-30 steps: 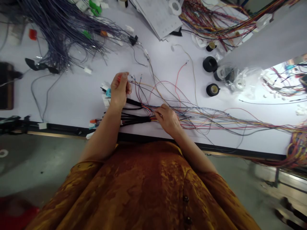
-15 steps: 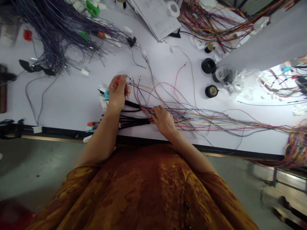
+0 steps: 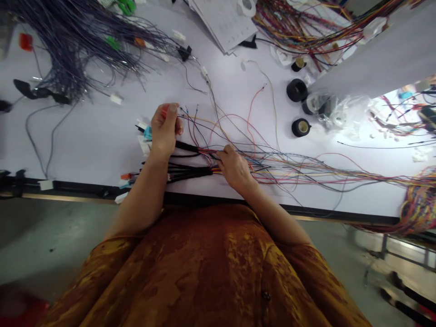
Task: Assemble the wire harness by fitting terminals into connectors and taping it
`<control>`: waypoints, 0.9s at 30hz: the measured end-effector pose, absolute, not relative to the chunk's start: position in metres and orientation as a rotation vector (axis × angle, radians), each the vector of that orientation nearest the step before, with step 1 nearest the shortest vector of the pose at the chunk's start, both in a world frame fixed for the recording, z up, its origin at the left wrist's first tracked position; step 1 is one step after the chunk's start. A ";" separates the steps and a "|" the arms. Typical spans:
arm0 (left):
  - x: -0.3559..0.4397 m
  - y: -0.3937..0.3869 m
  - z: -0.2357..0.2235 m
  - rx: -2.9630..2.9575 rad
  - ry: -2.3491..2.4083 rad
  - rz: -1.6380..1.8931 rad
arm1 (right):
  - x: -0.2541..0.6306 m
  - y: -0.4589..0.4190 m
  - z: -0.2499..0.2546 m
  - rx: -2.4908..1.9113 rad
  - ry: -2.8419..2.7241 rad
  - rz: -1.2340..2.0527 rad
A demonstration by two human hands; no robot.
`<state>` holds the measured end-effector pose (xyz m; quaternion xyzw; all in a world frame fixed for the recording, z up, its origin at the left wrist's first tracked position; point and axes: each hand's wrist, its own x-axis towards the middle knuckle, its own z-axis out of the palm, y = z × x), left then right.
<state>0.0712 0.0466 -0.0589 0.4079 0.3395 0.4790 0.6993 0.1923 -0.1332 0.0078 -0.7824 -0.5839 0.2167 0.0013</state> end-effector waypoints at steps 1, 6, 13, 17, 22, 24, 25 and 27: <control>0.071 0.047 -0.059 0.915 0.763 1.069 | 0.192 -0.132 0.007 -2.450 -1.839 0.685; 0.071 0.047 -0.060 0.920 0.755 1.079 | 0.191 -0.126 -0.001 -2.414 -1.768 0.717; 0.071 0.047 -0.060 0.910 0.733 1.084 | 0.185 -0.114 -0.001 -2.435 -1.716 0.741; 0.071 0.048 -0.061 0.908 0.736 1.071 | 0.182 -0.108 0.000 -2.465 -1.697 0.752; 0.072 0.046 -0.058 0.914 0.756 1.071 | 0.194 -0.106 -0.001 -2.299 -1.648 0.799; 0.073 0.045 -0.056 0.923 0.761 1.078 | 0.200 -0.105 -0.001 -2.238 -1.586 0.884; 0.074 0.045 -0.055 0.923 0.768 1.079 | 0.203 -0.103 -0.002 -2.215 -1.542 0.934; 0.074 0.045 -0.055 0.915 0.790 1.076 | 0.207 -0.101 -0.004 -2.182 -1.419 1.057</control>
